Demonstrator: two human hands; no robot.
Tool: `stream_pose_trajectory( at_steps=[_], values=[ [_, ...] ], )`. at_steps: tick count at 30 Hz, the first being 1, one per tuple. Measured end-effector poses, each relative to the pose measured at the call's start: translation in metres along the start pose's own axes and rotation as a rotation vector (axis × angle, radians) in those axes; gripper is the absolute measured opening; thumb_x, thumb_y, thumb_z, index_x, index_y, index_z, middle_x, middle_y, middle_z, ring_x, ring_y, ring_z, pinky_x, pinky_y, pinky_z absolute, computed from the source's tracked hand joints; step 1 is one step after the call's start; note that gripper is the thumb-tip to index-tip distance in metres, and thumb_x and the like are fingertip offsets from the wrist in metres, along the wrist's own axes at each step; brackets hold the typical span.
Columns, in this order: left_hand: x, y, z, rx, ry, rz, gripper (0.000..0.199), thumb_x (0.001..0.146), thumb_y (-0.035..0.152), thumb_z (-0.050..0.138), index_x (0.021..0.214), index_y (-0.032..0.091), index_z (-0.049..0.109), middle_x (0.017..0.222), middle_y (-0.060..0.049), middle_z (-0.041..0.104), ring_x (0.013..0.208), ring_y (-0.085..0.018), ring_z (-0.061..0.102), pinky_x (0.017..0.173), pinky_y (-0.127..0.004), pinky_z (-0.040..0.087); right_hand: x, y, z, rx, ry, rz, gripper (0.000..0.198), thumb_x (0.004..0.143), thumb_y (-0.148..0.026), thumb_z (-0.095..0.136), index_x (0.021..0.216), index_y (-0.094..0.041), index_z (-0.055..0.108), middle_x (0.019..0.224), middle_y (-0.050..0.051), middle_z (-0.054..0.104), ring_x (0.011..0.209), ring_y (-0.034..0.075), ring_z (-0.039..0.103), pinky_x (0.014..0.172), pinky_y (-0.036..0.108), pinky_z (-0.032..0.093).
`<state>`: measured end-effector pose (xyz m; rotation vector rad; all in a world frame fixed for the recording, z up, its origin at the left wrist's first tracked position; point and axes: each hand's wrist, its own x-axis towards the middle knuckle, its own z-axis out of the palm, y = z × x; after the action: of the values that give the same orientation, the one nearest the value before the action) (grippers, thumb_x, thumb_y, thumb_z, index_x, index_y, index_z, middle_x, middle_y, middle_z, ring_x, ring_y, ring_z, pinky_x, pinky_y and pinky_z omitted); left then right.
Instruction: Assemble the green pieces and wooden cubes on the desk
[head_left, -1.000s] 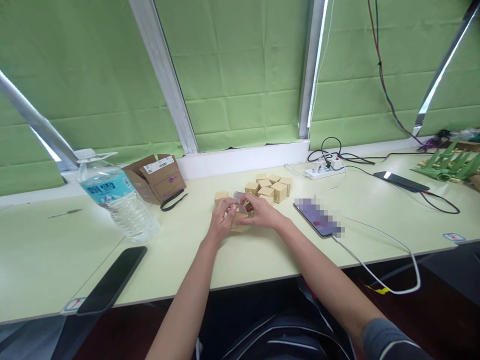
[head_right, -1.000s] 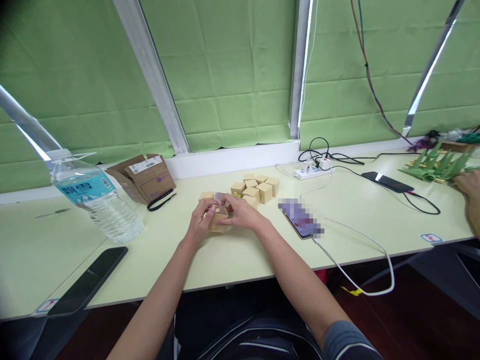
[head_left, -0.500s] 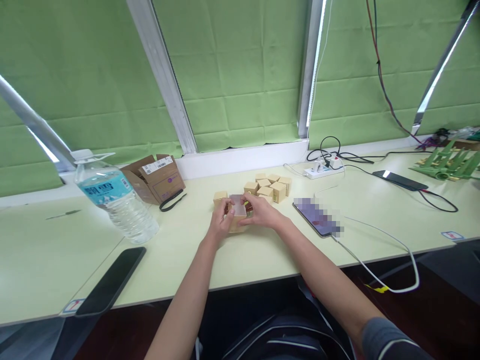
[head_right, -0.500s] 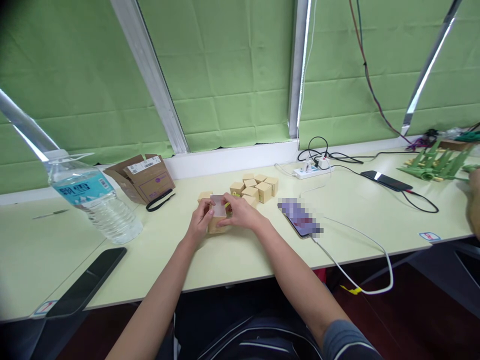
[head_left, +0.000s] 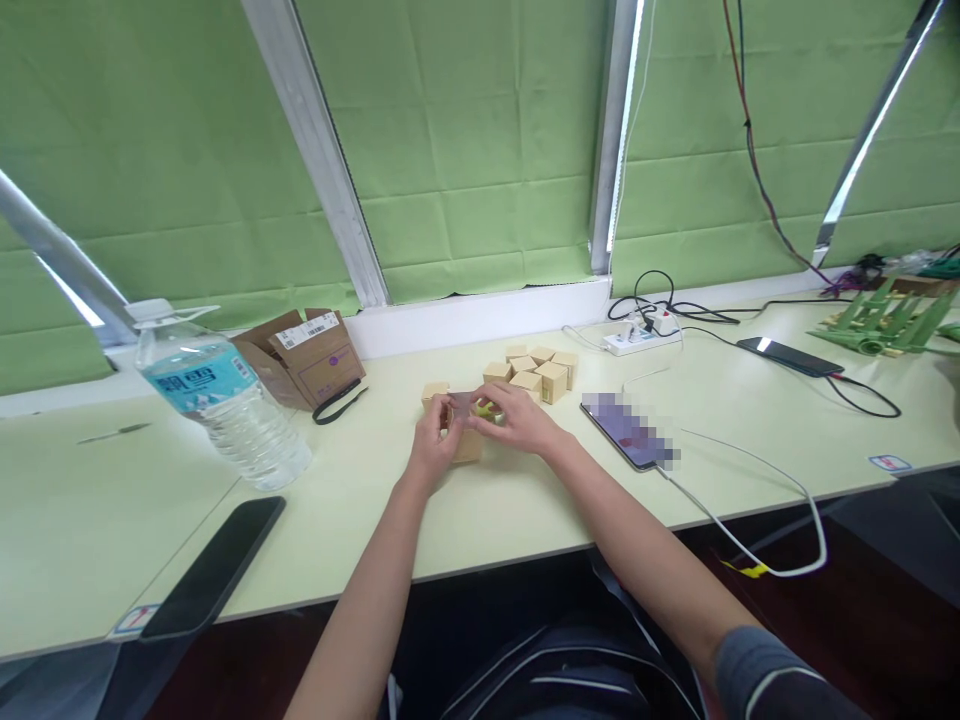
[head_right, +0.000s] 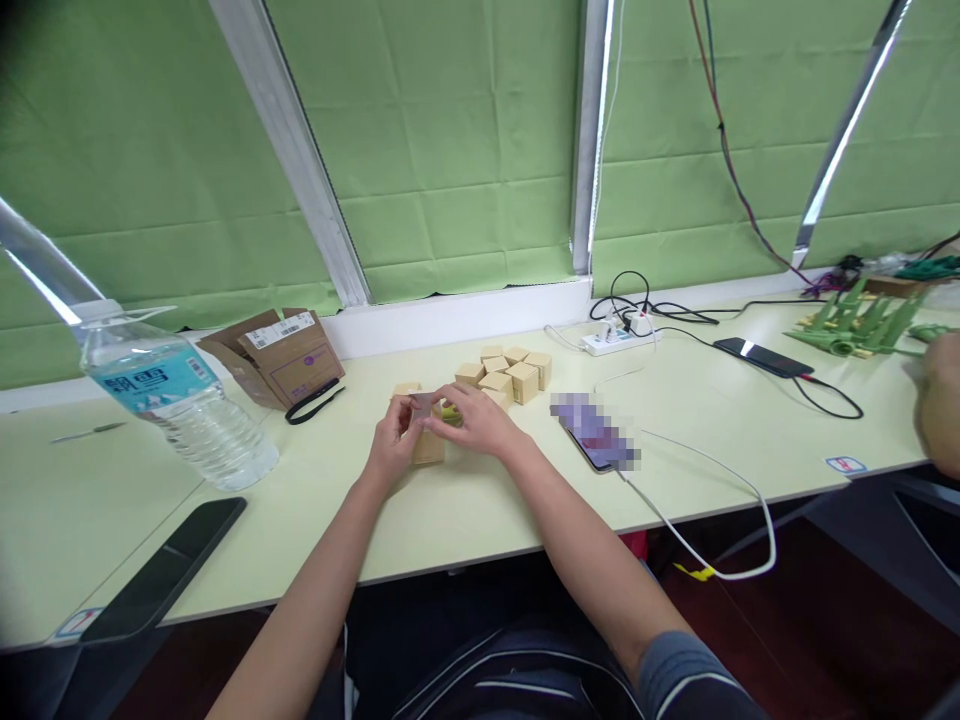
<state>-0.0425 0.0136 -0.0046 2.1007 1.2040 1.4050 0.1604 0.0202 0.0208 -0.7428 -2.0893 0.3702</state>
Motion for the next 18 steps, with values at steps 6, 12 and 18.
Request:
stream_pose_trajectory(
  at_steps=[6, 12, 18],
  values=[
    [0.000, 0.002, 0.000, 0.061, 0.038, -0.035, 0.013, 0.089, 0.031, 0.053, 0.097, 0.023, 0.048, 0.073, 0.004, 0.043, 0.067, -0.015, 0.043, 0.067, -0.028, 0.036, 0.003, 0.019, 0.000, -0.205, 0.243, 0.050, 0.013, 0.094, -0.018, 0.055, 0.098, -0.020, 0.067, 0.098, 0.007, 0.071, 0.101, 0.024, 0.060, 0.092, 0.037, 0.047],
    [0.000, 0.004, 0.000, 0.080, 0.047, -0.081, 0.014, 0.087, 0.031, 0.055, 0.095, 0.023, 0.046, 0.074, 0.004, 0.044, 0.066, -0.015, 0.043, 0.066, -0.028, 0.036, 0.004, 0.033, 0.003, -0.367, 0.045, 0.163, 0.020, 0.089, -0.023, 0.063, 0.106, -0.020, 0.073, 0.105, 0.009, 0.074, 0.109, 0.029, 0.058, 0.095, 0.043, 0.046],
    [0.000, 0.004, 0.001, 0.090, 0.049, -0.104, 0.016, 0.087, 0.029, 0.056, 0.093, 0.024, 0.043, 0.076, 0.004, 0.047, 0.066, -0.014, 0.045, 0.065, -0.027, 0.037, 0.002, 0.030, 0.010, -0.482, -0.087, 0.122, 0.033, 0.090, -0.023, 0.062, 0.123, -0.023, 0.066, 0.130, 0.011, 0.068, 0.130, 0.037, 0.048, 0.103, 0.054, 0.040]
  ],
)
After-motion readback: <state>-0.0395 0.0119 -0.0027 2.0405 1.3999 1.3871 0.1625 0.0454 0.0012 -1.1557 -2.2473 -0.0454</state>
